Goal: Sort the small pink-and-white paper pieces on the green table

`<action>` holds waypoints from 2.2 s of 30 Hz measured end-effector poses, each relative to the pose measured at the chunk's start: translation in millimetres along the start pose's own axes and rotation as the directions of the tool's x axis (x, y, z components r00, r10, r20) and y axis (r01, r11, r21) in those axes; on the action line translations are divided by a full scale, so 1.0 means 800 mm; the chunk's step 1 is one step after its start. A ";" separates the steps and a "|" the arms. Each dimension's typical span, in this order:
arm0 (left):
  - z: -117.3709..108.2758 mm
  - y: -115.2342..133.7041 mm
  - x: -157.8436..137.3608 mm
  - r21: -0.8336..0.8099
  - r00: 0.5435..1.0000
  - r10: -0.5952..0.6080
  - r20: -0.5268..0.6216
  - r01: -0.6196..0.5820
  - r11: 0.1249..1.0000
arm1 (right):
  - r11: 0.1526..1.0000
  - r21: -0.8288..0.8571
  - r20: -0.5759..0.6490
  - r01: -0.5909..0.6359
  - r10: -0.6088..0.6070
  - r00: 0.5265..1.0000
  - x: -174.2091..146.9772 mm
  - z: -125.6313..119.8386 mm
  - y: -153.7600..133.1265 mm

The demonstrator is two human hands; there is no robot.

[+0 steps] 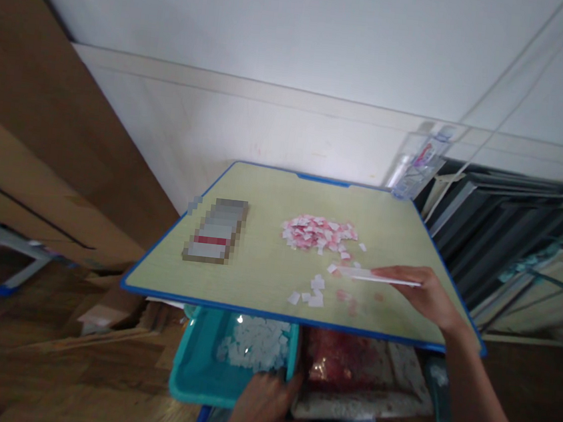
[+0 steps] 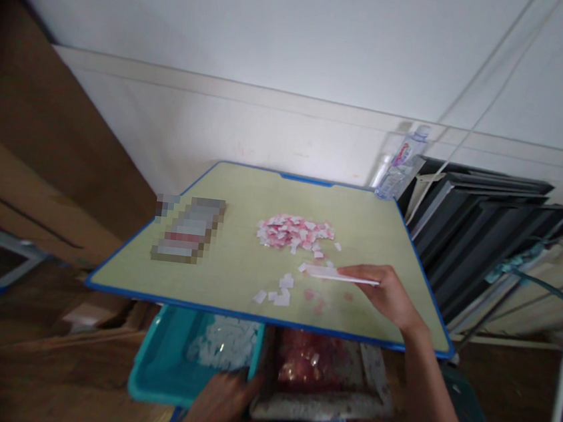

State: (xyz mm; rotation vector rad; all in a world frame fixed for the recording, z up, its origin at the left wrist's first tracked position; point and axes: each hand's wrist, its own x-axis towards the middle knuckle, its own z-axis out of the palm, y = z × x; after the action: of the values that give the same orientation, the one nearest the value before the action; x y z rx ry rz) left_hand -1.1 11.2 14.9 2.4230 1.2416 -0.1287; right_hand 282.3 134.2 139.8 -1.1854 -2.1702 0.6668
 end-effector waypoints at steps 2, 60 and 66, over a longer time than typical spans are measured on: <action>0.001 0.000 0.000 -0.001 1.000 0.000 -0.010 0.000 1.000 | 0.999 -0.022 0.035 0.046 -0.045 0.998 0.004 0.005 0.004; -0.004 0.002 -0.001 -0.022 1.000 -0.019 0.004 0.019 1.000 | 0.988 0.055 0.284 0.142 -0.152 0.947 0.027 -0.015 -0.021; -0.001 0.001 0.000 -0.009 1.000 0.002 -0.022 -0.003 1.000 | 0.982 0.078 0.347 0.175 -0.191 0.918 0.028 -0.012 -0.017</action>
State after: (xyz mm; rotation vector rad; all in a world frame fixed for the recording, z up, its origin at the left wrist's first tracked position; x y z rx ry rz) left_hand -0.6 10.8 16.0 2.4240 1.2460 -0.0952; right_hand 270.8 148.4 160.9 -0.8736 -2.5085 0.8978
